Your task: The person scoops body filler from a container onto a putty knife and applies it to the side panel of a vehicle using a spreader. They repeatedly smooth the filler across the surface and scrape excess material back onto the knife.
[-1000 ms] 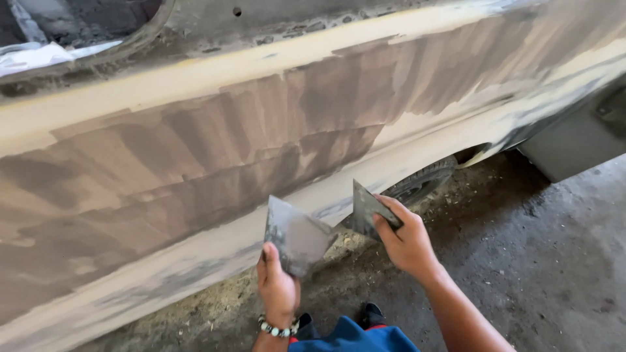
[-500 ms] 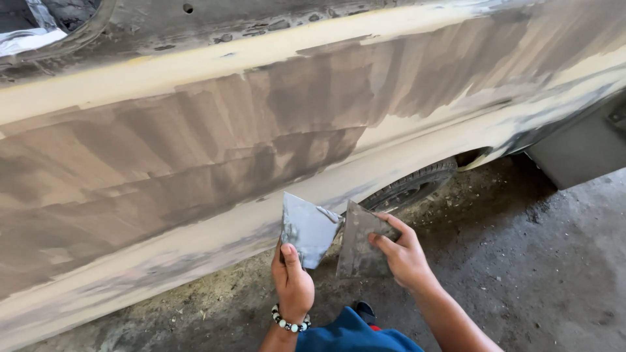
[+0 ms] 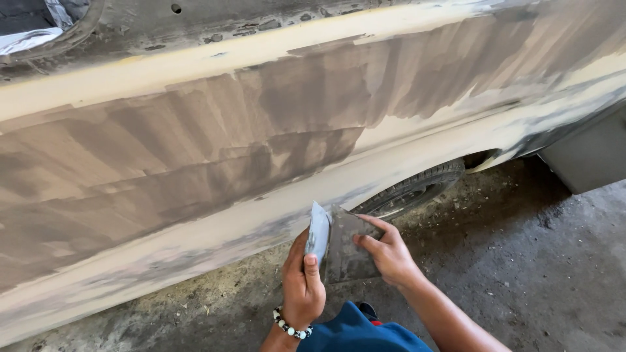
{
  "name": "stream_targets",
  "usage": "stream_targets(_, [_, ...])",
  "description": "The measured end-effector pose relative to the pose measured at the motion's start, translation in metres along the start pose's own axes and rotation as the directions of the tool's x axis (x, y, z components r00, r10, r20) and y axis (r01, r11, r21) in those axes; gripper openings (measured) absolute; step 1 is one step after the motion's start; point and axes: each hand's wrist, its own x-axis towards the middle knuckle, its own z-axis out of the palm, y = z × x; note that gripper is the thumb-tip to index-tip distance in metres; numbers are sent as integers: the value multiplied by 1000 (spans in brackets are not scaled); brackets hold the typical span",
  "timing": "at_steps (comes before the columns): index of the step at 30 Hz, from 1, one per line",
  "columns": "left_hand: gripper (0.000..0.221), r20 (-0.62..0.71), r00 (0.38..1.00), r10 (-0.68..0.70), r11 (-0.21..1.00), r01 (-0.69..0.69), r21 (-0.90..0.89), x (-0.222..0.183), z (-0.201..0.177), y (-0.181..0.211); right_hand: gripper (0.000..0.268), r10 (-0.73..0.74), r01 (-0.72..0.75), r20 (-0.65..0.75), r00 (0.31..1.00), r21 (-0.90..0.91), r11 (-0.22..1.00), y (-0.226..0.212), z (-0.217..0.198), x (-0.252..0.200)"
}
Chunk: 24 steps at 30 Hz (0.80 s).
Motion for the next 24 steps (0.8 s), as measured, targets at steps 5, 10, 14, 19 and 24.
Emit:
stream_targets(5, [45,34,997,74,987,-78,142,6,-6,15,45,-6,3,40,999,58,998,2,9,8])
stream_targets(10, [47,92,995,44,937,-73,342,5,-6,23,43,-38,31,75,996,82,996,-5,13,18])
stream_targets(14, [48,118,992,50,912,-93,399,5,-6,25,42,-65,57,65,996,112,992,-31,19,16])
stream_targets(19, [49,279,939,-200,923,85,376,-3,-5,9,40,-128,129,-11,992,150,980,-75,6,14])
stream_targets(24, [56,212,941,-265,951,219,218,-23,-6,-23,38,-526,401,-122,842,-512,760,-110,-19,30])
